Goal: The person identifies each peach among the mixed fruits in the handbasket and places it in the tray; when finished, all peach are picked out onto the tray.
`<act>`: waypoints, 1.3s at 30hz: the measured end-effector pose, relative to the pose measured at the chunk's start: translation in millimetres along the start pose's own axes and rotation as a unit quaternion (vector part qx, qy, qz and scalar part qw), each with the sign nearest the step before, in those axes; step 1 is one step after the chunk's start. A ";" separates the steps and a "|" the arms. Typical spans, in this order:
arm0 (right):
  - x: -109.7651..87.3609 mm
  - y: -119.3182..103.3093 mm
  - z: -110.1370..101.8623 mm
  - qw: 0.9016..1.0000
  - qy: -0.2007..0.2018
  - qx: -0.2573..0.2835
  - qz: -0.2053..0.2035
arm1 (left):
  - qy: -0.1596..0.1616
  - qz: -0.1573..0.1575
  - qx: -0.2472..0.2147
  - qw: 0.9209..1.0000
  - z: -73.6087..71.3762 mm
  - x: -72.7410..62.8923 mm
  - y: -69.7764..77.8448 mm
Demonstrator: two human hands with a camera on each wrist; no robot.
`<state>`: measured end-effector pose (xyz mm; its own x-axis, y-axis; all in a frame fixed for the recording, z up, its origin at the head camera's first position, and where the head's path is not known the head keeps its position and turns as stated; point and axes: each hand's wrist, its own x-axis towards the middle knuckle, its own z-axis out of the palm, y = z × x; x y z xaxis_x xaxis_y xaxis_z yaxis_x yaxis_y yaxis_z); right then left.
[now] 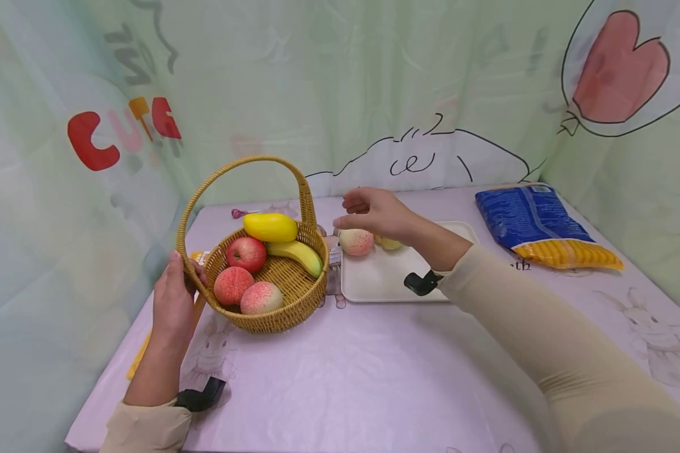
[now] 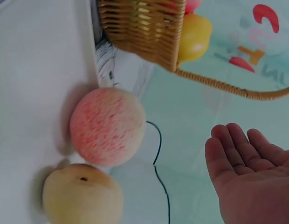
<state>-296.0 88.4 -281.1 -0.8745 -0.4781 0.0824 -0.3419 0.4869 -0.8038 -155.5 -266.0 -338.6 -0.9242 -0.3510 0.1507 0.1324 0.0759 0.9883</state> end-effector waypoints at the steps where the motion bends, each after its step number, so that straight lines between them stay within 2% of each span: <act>1: 0.2 -4.0 1.2 1.000 -0.006 0.000 -0.004 | 0.000 -0.001 -0.001 1.000 -0.1 0.1 0.1; 18: 15.9 -49.1 25.2 0.994 -0.088 -0.054 -0.032 | -0.001 -0.007 -0.008 1.000 -0.2 0.3 0.7; 27: 24.7 -62.4 42.6 0.989 -0.126 -0.068 -0.027 | -0.001 -0.015 -0.003 1.000 -1.1 0.4 1.4; 32: 31.0 -68.5 53.7 0.984 -0.154 -0.088 -0.024 | 0.000 -0.010 -0.004 1.000 -1.6 0.9 1.7; 39: 40.0 -75.6 69.1 0.971 -0.190 -0.144 -0.026 | -0.001 -0.004 -0.011 1.000 -0.9 2.3 0.9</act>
<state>-281.4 -18.1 -257.7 -0.6826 -0.7154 -0.1493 -0.5119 0.6138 -0.6011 -157.2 -267.6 -337.4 -0.9259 -0.3494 0.1434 0.1337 0.0518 0.9897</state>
